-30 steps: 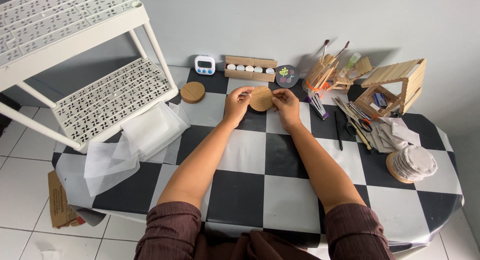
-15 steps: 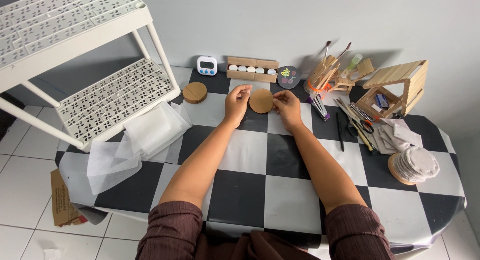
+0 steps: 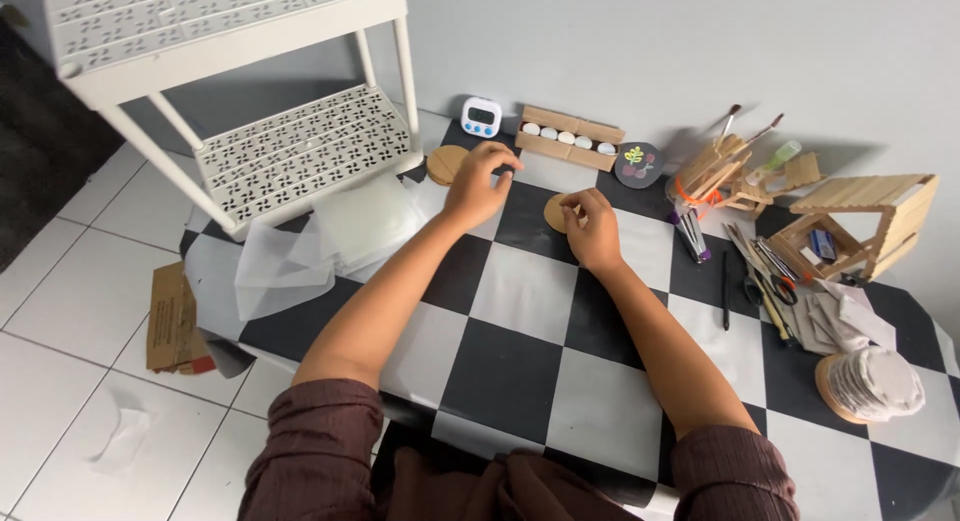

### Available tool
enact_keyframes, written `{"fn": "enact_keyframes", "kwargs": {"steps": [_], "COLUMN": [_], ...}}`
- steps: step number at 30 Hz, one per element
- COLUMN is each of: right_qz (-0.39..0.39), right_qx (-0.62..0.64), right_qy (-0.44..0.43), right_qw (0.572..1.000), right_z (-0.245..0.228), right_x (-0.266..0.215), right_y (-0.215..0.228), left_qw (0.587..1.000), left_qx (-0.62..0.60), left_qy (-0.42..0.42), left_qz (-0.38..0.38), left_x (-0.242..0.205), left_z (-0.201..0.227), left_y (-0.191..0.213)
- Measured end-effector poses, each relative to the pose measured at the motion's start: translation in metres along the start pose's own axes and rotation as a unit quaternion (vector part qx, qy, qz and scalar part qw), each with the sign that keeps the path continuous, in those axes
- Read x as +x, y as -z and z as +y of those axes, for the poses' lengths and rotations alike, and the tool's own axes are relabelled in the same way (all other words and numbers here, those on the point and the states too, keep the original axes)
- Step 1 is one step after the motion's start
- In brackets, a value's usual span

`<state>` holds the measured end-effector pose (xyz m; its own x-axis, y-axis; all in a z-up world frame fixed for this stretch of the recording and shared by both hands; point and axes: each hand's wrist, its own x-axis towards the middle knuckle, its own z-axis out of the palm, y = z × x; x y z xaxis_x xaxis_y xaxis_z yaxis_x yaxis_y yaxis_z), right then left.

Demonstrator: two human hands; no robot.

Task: Wrapping a circular cardboard piece with paper, cutting it to size with scissors, and stapling it.

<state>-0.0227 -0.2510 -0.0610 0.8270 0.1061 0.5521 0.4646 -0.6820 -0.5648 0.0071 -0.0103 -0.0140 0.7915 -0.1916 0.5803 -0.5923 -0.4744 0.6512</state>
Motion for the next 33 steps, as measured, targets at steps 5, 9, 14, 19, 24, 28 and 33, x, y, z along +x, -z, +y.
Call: {"fn": "enact_keyframes", "kwargs": {"steps": [5, 9, 14, 19, 24, 28, 33], "right_qz": [-0.074, -0.127, -0.197, -0.245, -0.258, -0.270, -0.208], "right_qx": [0.039, 0.085, 0.102, 0.039, -0.042, -0.050, -0.099], "right_qy": [0.019, -0.008, -0.028, -0.080, -0.104, -0.113, -0.035], "right_qw": [0.996, 0.988, 0.975, 0.965, 0.960, 0.955, 0.972], "right_z": [-0.059, -0.102, -0.129, -0.149, -0.162, -0.163, -0.160], "right_x": [0.007, 0.019, 0.029, 0.037, 0.041, 0.039, 0.037], "right_y": [-0.039, -0.083, -0.143, -0.172, -0.174, -0.181, -0.185], "left_qw": [0.989, 0.976, 0.970, 0.967, 0.962, 0.957, 0.950], "left_qx": [0.134, 0.182, 0.204, 0.211, 0.252, 0.276, 0.305], "left_qy": [0.048, 0.111, 0.121, 0.119, 0.083, 0.063, 0.041], "left_qz": [-0.029, -0.050, -0.056, -0.078, -0.069, -0.066, -0.051], "left_x": [-0.041, -0.076, -0.109, -0.120, -0.121, -0.121, -0.120], "left_z": [-0.033, -0.045, -0.049, -0.044, -0.050, -0.052, -0.052], "left_y": [0.091, 0.147, 0.164, 0.164, 0.158, 0.156, 0.156]}}
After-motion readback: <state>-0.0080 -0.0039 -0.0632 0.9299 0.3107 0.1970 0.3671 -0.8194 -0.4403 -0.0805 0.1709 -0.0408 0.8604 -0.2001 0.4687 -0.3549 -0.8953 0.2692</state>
